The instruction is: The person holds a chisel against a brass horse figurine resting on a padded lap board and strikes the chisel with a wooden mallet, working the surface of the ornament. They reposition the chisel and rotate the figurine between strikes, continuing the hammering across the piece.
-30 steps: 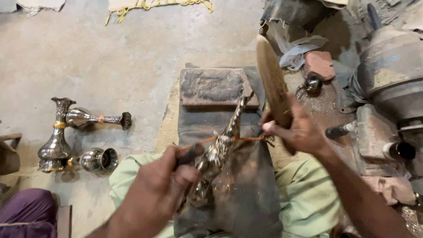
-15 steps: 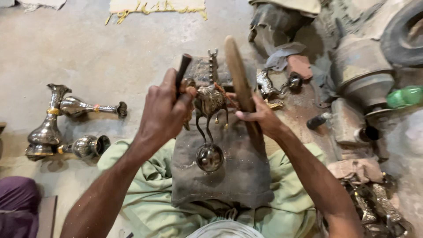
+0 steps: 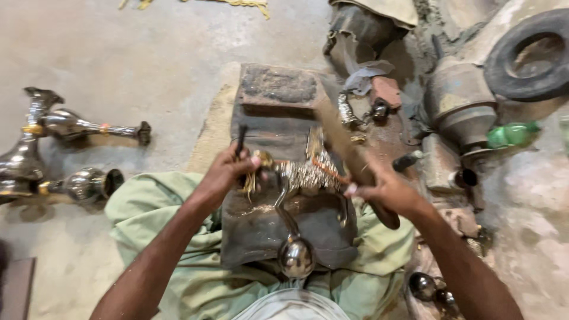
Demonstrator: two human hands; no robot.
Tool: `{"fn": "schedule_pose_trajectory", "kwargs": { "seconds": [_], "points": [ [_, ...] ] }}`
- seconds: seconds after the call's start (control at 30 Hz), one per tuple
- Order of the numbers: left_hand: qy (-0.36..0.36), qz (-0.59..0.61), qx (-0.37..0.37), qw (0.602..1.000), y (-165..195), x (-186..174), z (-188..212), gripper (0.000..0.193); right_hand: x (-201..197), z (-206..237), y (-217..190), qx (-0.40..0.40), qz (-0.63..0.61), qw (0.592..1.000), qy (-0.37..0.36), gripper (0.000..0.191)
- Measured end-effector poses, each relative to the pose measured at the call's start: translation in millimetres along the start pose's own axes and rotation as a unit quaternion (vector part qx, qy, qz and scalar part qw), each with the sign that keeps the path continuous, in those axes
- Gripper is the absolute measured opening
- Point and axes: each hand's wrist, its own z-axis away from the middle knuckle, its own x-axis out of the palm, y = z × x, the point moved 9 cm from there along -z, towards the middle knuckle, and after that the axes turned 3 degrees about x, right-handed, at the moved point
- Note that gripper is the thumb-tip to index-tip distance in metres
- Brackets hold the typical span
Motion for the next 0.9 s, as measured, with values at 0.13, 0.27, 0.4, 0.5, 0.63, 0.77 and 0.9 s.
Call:
{"fn": "schedule_pose_trajectory", "kwargs": {
  "seconds": [0.13,0.27,0.4,0.5,0.63,0.77,0.9],
  "points": [
    [-0.009,-0.169,0.017,0.985,-10.0,4.4,-13.7,0.024,-6.8,16.6,35.4,0.105,0.133,0.986,0.002,0.068],
    [0.000,-0.425,0.128,0.896,15.7,3.7,-13.1,0.034,-14.2,19.0,22.6,0.063,-0.015,0.997,0.038,0.071],
    [0.023,-0.494,0.150,0.856,33.4,3.7,-8.7,0.035,1.1,3.5,-5.7,-0.007,-0.167,0.986,0.009,0.047],
    [0.102,-0.419,0.138,0.891,35.8,-15.3,2.6,0.042,12.4,-6.7,-19.0,-0.038,-0.055,0.998,0.013,0.046],
    [0.125,-0.129,0.217,0.959,15.0,-35.9,36.7,0.036,-1.2,-7.6,-7.6,0.003,-0.011,0.992,0.130,0.054],
    [0.180,-0.034,0.139,0.973,-31.8,-58.9,42.2,0.035,-18.3,-3.6,17.4,0.064,-0.074,0.974,0.203,0.044],
    [0.199,-0.085,0.083,0.973,-45.4,-77.2,40.4,0.036,-13.6,-8.7,27.1,0.061,-0.077,0.977,0.191,0.036]
  ]
}}
